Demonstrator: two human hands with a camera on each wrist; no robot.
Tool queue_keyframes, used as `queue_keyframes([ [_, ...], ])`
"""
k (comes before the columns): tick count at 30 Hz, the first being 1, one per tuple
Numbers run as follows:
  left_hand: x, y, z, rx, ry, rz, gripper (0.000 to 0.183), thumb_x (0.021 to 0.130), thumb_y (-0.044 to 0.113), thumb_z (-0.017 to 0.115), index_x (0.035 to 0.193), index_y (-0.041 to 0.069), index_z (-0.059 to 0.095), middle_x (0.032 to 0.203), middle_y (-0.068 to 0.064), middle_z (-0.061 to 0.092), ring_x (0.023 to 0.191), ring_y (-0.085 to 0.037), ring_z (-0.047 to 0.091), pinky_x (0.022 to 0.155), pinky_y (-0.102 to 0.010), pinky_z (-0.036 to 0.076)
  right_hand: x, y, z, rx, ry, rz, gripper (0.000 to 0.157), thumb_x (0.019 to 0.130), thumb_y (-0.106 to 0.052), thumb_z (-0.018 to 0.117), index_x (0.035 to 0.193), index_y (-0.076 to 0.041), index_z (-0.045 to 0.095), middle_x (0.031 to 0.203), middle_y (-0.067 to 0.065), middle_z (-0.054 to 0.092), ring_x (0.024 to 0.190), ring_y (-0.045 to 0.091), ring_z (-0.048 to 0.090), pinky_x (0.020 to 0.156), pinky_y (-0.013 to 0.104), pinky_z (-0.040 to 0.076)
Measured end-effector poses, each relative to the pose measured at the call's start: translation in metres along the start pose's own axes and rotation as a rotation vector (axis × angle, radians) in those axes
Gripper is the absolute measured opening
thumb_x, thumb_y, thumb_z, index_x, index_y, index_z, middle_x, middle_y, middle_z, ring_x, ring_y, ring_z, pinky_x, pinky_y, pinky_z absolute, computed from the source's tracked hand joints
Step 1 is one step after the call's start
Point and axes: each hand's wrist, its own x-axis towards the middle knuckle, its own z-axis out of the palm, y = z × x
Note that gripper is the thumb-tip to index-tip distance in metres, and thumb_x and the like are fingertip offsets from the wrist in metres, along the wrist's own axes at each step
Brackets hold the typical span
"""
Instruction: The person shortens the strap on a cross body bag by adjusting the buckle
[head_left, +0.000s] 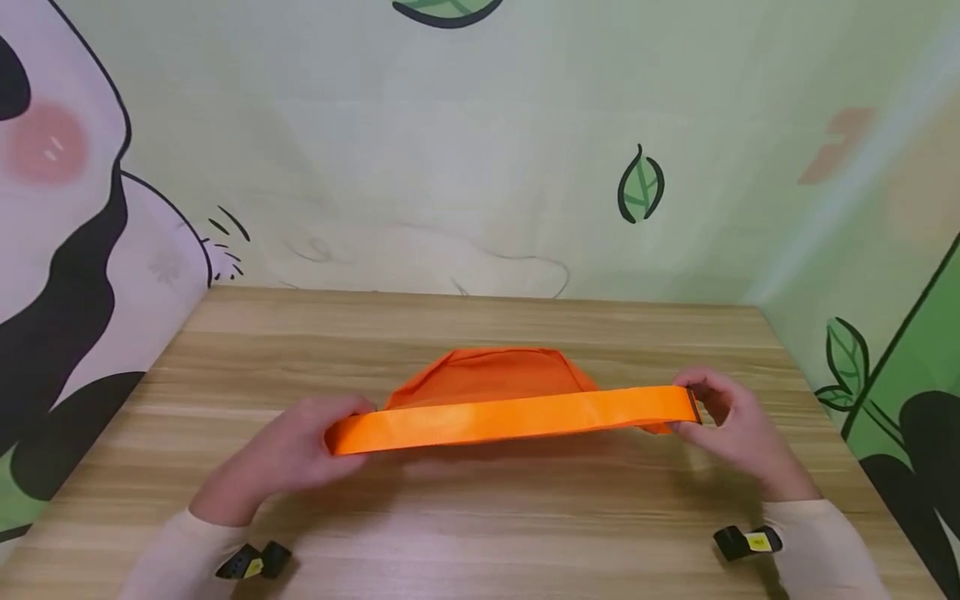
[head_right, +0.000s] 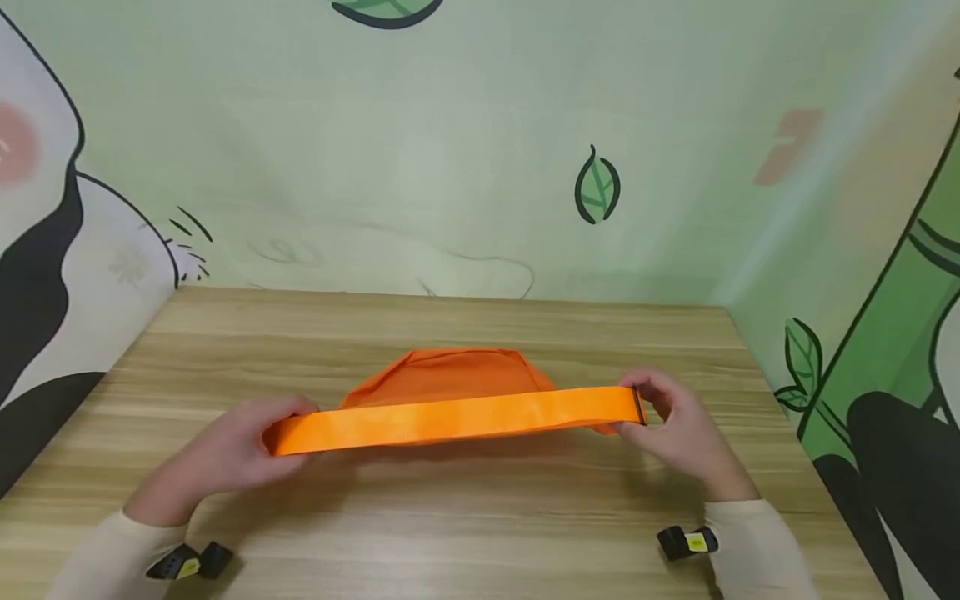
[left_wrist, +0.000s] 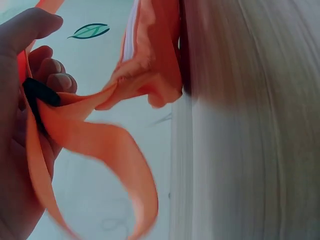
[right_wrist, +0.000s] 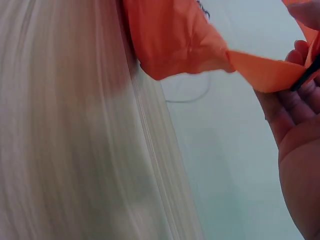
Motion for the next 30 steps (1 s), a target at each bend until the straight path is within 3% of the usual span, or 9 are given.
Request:
queue_keyframes([
  [4, -0.001, -0.003, -0.004, -0.050, 0.001, -0.024, 0.039, 0.074, -0.003, 0.090, 0.106, 0.014, 0.073, 0.092, 0.009, 0.072, 0.077, 0.000, 0.056, 0.068, -0.023, 0.054, -0.003, 0.003, -0.007, 0.071, 0.059, 0.002, 0.042, 0.080, 0.028, 0.071, 0.115, 0.006, 0.066, 0.109, -0.013, 0.071, 0.094, 0.006, 0.065, 0.092, 0.009, 0.053],
  [8, -0.001, -0.005, -0.006, -0.072, 0.011, -0.007, 0.040, 0.073, -0.003, 0.091, 0.105, 0.014, 0.073, 0.093, 0.007, 0.073, 0.079, -0.001, 0.058, 0.071, -0.024, 0.054, -0.005, 0.008, -0.011, 0.239, 0.134, -0.010, 0.048, 0.082, 0.032, 0.062, 0.116, 0.000, 0.070, 0.108, -0.007, 0.074, 0.092, 0.007, 0.067, 0.086, 0.012, 0.057],
  [12, -0.004, -0.006, -0.008, -0.107, 0.024, -0.002, 0.039, 0.074, -0.001, 0.091, 0.105, 0.016, 0.074, 0.093, 0.006, 0.074, 0.081, -0.003, 0.059, 0.072, -0.025, 0.054, -0.004, 0.013, -0.013, 0.561, 0.147, -0.081, 0.048, 0.089, 0.029, 0.049, 0.119, -0.001, 0.070, 0.111, 0.002, 0.074, 0.096, 0.012, 0.070, 0.089, 0.020, 0.062],
  [17, -0.007, -0.010, -0.011, -0.141, 0.041, 0.007, 0.037, 0.074, -0.003, 0.087, 0.104, 0.016, 0.074, 0.090, 0.003, 0.075, 0.081, -0.005, 0.061, 0.076, -0.025, 0.055, 0.001, 0.018, -0.012, 0.932, 0.119, -0.199, 0.046, 0.092, 0.024, 0.032, 0.123, 0.010, 0.064, 0.114, 0.015, 0.073, 0.099, 0.021, 0.074, 0.090, 0.029, 0.064],
  [21, -0.010, -0.010, -0.011, -0.225, 0.086, -0.010, 0.039, 0.075, -0.008, 0.086, 0.104, 0.013, 0.073, 0.093, 0.002, 0.074, 0.084, -0.008, 0.062, 0.082, -0.023, 0.056, 0.004, 0.018, -0.010, 1.008, 0.106, -0.226, 0.047, 0.094, 0.019, 0.028, 0.126, 0.012, 0.061, 0.116, 0.016, 0.073, 0.100, 0.023, 0.074, 0.093, 0.031, 0.064],
  [26, -0.012, -0.009, -0.010, -0.405, 0.176, -0.038, 0.045, 0.072, -0.020, 0.081, 0.106, 0.007, 0.070, 0.099, 0.003, 0.071, 0.091, -0.013, 0.063, 0.091, -0.021, 0.056, 0.004, 0.018, -0.011, 1.037, 0.123, -0.232, 0.047, 0.095, 0.017, 0.027, 0.128, 0.011, 0.061, 0.117, 0.017, 0.073, 0.102, 0.023, 0.074, 0.095, 0.031, 0.064],
  [30, -0.011, -0.008, -0.009, -0.457, 0.243, -0.030, 0.044, 0.069, -0.021, 0.078, 0.106, 0.001, 0.070, 0.103, 0.007, 0.071, 0.092, -0.012, 0.062, 0.089, -0.020, 0.057, 0.003, 0.019, -0.012, 1.045, 0.116, -0.244, 0.045, 0.096, 0.017, 0.029, 0.128, 0.013, 0.061, 0.118, 0.018, 0.073, 0.102, 0.024, 0.075, 0.094, 0.032, 0.064],
])
